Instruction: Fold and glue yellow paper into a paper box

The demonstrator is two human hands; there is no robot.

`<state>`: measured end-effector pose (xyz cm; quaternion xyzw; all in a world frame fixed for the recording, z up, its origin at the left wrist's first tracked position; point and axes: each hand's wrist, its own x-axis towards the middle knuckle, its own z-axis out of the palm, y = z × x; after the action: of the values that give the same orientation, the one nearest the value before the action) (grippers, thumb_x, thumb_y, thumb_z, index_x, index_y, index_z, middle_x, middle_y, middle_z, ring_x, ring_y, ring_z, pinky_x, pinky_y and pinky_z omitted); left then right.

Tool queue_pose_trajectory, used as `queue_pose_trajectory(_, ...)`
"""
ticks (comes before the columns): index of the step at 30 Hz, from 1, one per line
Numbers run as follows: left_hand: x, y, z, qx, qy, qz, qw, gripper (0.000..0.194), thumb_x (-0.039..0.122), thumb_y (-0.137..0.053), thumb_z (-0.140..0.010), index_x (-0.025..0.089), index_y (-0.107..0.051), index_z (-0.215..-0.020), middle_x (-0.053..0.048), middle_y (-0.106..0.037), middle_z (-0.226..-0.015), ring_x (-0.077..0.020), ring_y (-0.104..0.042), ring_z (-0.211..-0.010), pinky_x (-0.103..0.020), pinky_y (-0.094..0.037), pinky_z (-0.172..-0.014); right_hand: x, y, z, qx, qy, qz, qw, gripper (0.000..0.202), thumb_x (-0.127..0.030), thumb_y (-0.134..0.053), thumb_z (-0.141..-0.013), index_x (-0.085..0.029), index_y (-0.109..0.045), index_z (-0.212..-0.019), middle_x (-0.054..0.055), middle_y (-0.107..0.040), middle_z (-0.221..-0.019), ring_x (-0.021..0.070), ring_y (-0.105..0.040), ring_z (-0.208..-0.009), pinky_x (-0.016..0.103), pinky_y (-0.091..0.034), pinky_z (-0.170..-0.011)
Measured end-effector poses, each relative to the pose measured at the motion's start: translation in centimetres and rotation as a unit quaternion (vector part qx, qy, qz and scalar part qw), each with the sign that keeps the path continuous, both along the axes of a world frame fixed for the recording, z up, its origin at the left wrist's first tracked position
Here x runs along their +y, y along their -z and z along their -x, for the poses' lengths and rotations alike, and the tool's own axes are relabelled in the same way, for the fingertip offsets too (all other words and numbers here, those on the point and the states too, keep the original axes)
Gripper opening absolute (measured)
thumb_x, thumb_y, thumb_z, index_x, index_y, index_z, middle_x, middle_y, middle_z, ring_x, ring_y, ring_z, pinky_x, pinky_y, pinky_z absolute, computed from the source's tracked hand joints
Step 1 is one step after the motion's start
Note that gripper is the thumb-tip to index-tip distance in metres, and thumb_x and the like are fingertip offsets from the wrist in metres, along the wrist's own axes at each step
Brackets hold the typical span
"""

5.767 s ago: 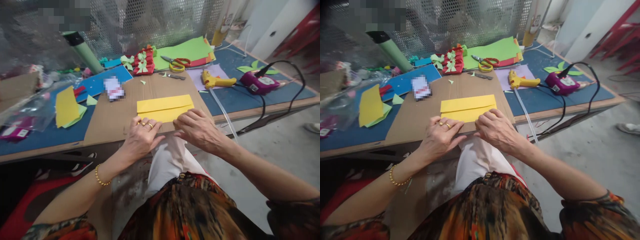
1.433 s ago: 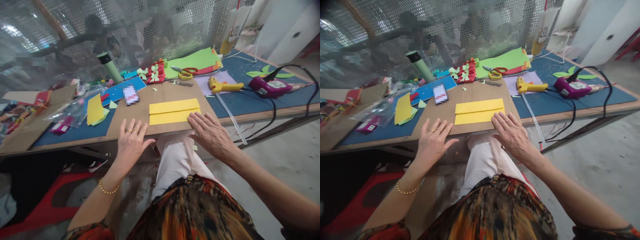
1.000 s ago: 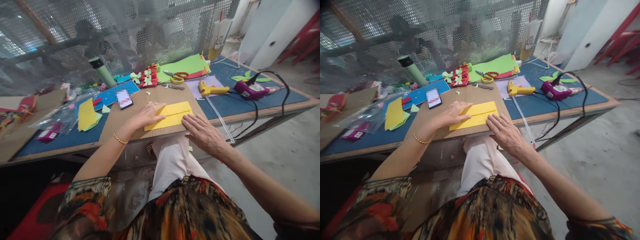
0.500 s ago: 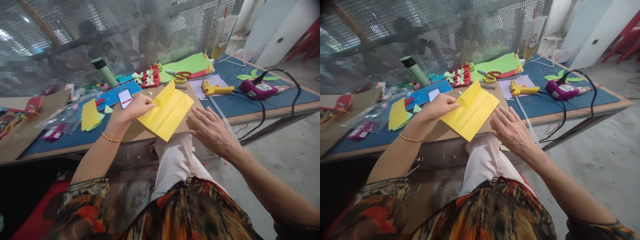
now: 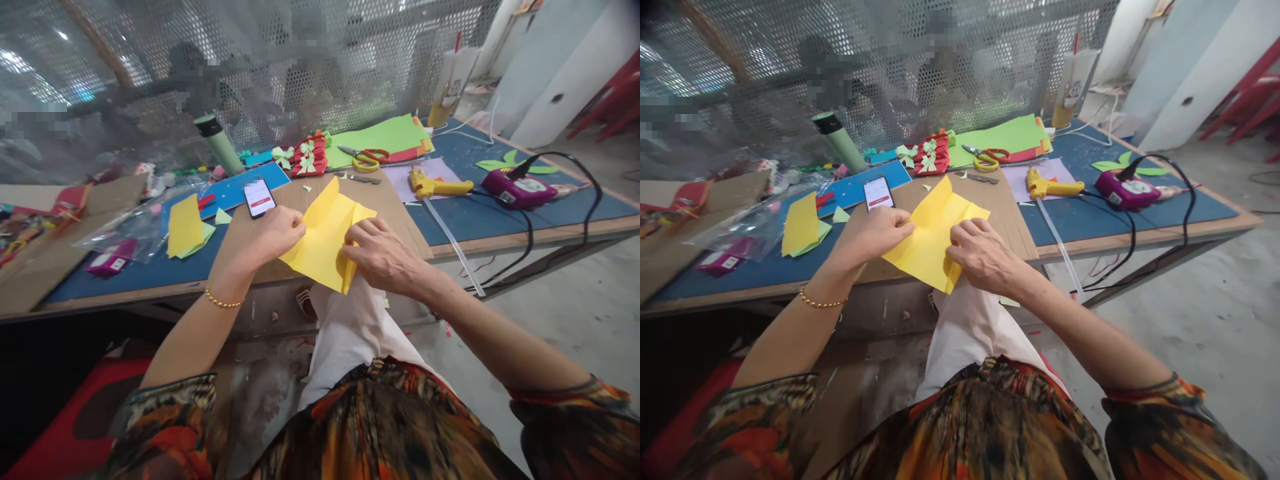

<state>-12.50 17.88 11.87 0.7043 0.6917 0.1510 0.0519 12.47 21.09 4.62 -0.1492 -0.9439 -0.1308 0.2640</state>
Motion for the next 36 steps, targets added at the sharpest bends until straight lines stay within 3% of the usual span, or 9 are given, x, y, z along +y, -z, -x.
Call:
queue_pose_trajectory(3, -0.4, 0.5, 0.7, -0.022, 0.003, 0.004, 1.000, 0.019, 0.016, -0.052, -0.080, 0.020, -0.068, -0.071, 0.000, -0.064, -0.068, -0.0159, -0.050, -0.063, -0.032, -0.036, -0.059, -0.4, -0.4, -2.1, 0.037, 0.024, -0.045, 0.998, 0.021, -0.010, -0.058, -0.101, -0.022, -0.074, -0.096, 0.010, -0.073, -0.112, 0.0263, -0.058, -0.105, 0.043, -0.042, -0.094)
queue_pose_trajectory(5, -0.8, 0.8, 1.0, -0.055, 0.006, 0.001, 0.998, 0.044, 0.016, -0.051, -0.079, 0.016, -0.081, -0.111, -0.006, -0.082, -0.100, -0.0198, -0.067, -0.081, -0.031, -0.050, -0.069, -0.8, -0.5, -3.5, 0.049, 0.041, -0.045, 0.997, 0.023, -0.009, -0.056, -0.102, -0.023, -0.073, -0.096, 0.009, -0.075, -0.115, 0.0251, -0.060, -0.110, 0.044, -0.043, -0.101)
queue_pose_trajectory(9, -1.8, 1.7, 1.7, -0.084, -0.006, -0.042, 0.996, 0.082, 0.018, -0.054, -0.084, 0.011, -0.053, -0.166, -0.015, -0.078, -0.141, -0.0233, -0.075, -0.109, -0.030, -0.060, -0.091, -1.3, 0.1, -5.0, 0.042, 0.039, -0.027, 0.998, 0.020, -0.011, -0.056, -0.107, -0.022, -0.071, -0.101, 0.008, -0.079, -0.111, 0.0250, -0.067, -0.119, 0.044, -0.051, -0.105)
queue_pose_trajectory(17, -4.4, 2.9, 1.1, 0.017, -0.001, 0.033, 0.999, 0.050, 0.022, -0.049, -0.098, 0.020, -0.084, -0.134, -0.014, -0.087, -0.116, -0.0304, -0.079, -0.093, -0.047, -0.064, -0.090, -1.3, 1.9, -5.1, 0.105, -0.011, 0.109, 0.988, 0.026, -0.008, -0.046, -0.108, -0.019, -0.069, -0.111, 0.014, -0.080, -0.121, 0.0245, -0.076, -0.116, 0.048, -0.065, -0.105)
queue_pose_trajectory(20, -5.3, 2.7, 0.5, 0.134, -0.024, 0.001, 0.991, 0.042, 0.031, -0.055, -0.102, 0.020, -0.085, -0.129, -0.022, -0.081, -0.123, -0.0428, -0.076, -0.113, -0.062, -0.059, -0.099, -1.5, 2.1, -5.5, 0.121, -0.018, 0.110, 0.986, 0.028, -0.008, -0.048, -0.106, -0.017, -0.068, -0.124, 0.017, -0.079, -0.127, 0.0267, -0.074, -0.127, 0.048, -0.065, -0.108)
queue_pose_trajectory(23, -5.0, 3.2, 0.8, 0.166, 0.030, -0.069, 0.983, 0.036, 0.025, -0.058, -0.102, 0.018, -0.083, -0.127, -0.025, -0.067, -0.153, -0.0468, -0.060, -0.146, -0.071, -0.047, -0.117, -1.6, 2.4, -5.8, 0.100, -0.017, 0.129, 0.986, 0.038, -0.008, -0.049, -0.102, -0.017, -0.066, -0.135, 0.019, -0.075, -0.135, 0.0293, -0.071, -0.133, 0.052, -0.063, -0.112)
queue_pose_trajectory(25, -4.4, 3.9, 1.3, 0.135, 0.114, -0.088, 0.980, 0.045, 0.014, -0.052, -0.102, 0.019, -0.076, -0.140, -0.020, -0.061, -0.165, -0.0378, -0.053, -0.157, -0.066, -0.040, -0.128, -1.7, 2.7, -5.8, 0.091, -0.012, 0.131, 0.987, 0.046, -0.007, -0.051, -0.098, -0.018, -0.064, -0.141, 0.019, -0.073, -0.138, 0.0315, -0.070, -0.135, 0.055, -0.063, -0.113)
queue_pose_trajectory(28, -3.3, 5.1, 2.1, 0.075, 0.224, -0.049, 0.971, 0.056, 0.003, -0.040, -0.103, 0.020, -0.071, -0.146, -0.015, -0.068, -0.159, -0.0248, -0.062, -0.151, -0.052, -0.049, -0.127, -1.8, 3.4, -5.5, 0.106, -0.008, 0.099, 0.989, 0.054, -0.003, -0.050, -0.095, -0.018, -0.060, -0.145, 0.019, -0.072, -0.135, 0.0328, -0.070, -0.133, 0.056, -0.062, -0.112)
queue_pose_trajectory(36, -4.1, 4.9, 3.0, 0.015, 0.241, -0.022, 0.970, 0.047, 0.012, -0.043, -0.109, 0.017, -0.073, -0.144, -0.016, -0.067, -0.160, -0.0250, -0.065, -0.149, -0.050, -0.056, -0.124, -1.6, 4.6, -5.2, 0.138, -0.007, 0.089, 0.986, 0.058, -0.003, -0.045, -0.099, -0.021, -0.058, -0.153, 0.019, -0.073, -0.136, 0.0321, -0.069, -0.135, 0.057, -0.060, -0.115)
